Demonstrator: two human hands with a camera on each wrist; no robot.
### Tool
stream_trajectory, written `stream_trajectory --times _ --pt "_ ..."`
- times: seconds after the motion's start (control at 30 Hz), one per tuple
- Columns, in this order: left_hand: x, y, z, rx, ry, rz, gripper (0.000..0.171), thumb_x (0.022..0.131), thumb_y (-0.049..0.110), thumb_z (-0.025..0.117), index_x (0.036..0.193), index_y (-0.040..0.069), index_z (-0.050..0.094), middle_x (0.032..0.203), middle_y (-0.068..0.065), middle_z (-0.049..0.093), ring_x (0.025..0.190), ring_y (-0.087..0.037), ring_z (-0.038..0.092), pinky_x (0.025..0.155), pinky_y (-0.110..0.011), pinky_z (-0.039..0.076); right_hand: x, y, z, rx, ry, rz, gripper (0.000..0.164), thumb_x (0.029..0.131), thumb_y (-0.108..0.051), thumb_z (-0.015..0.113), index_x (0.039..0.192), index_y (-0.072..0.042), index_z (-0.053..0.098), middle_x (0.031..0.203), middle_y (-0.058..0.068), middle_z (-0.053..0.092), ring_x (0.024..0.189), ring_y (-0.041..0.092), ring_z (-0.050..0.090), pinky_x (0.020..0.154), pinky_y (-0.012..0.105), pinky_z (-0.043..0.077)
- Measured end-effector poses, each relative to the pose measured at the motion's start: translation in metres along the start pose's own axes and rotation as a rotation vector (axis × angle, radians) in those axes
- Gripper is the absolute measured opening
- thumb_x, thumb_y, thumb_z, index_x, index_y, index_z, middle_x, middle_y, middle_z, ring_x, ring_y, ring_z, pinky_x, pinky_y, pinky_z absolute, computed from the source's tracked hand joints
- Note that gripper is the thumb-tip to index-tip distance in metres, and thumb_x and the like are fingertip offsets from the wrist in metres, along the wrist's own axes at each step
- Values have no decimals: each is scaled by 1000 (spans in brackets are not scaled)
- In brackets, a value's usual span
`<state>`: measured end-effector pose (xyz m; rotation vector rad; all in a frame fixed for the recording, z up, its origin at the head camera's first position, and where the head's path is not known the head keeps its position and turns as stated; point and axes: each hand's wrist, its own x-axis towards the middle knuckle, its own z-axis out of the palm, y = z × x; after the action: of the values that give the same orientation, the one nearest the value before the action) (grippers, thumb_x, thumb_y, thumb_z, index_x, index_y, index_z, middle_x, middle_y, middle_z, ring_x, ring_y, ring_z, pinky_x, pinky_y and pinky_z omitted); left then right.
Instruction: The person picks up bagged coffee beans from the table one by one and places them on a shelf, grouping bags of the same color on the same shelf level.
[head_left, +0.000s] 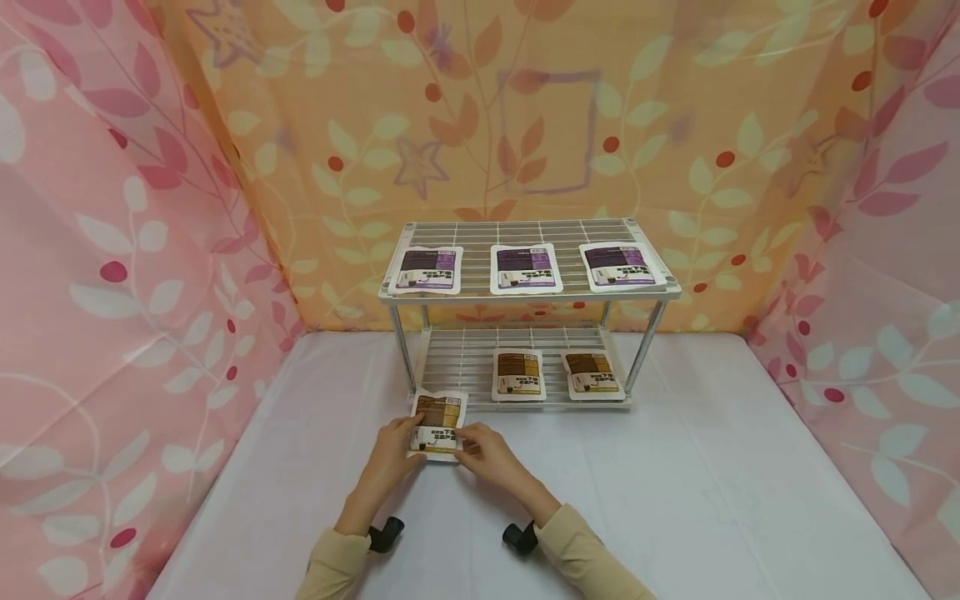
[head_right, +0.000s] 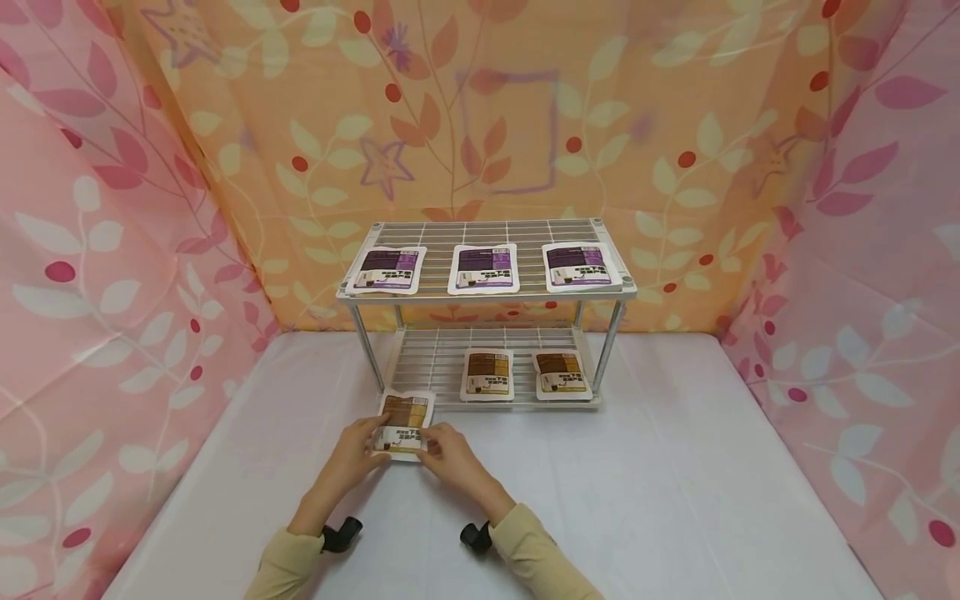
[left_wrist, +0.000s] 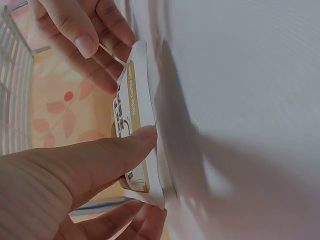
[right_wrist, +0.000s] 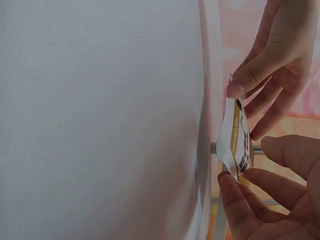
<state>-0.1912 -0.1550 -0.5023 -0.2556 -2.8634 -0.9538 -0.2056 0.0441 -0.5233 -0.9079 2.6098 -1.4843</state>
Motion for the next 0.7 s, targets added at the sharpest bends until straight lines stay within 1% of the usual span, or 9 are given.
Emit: stream_trajectory --times 0.13,0.3,0.53,0.6,0.7 --pt "5 0 3 -18 7 15 66 68 0 78 129 -1 52 123 -27 52 113 -45 47 93 -54 41 2 3 -3 -6 21 -1 37 85 -6 63 118 11 56 108 21 58 90 30 62 77 25 54" --pt "12 -2 8 -42 25 26 64 69 -2 77 128 -1 52 123 -27 50 113 -45 47 93 -53 42 5 7 -5 -48 42 -10 36 85 -5 63 117 11 57 110 22 57 90 30 62 77 26 54" --pt "23 0 12 -66 57 24 60 70 -4 75 126 -2 54 125 -28 48 114 -45 46 92 -53 43 11 9 -7 -135 77 6 39 85 -8 63 120 8 57 118 25 55 94 33 62 80 37 54" --pt "25 1 13 -74 61 21 59 70 -4 75 125 -2 55 126 -29 48 115 -45 46 92 -53 43 12 11 -7 -164 84 10 40 85 -8 62 121 8 56 120 26 54 94 32 62 81 38 53" --pt "30 2 14 -82 70 27 57 71 -5 73 125 -3 55 127 -30 47 116 -47 45 92 -54 43 15 13 -8 -202 93 6 41 85 -7 62 122 7 55 122 25 52 94 31 62 80 36 53"
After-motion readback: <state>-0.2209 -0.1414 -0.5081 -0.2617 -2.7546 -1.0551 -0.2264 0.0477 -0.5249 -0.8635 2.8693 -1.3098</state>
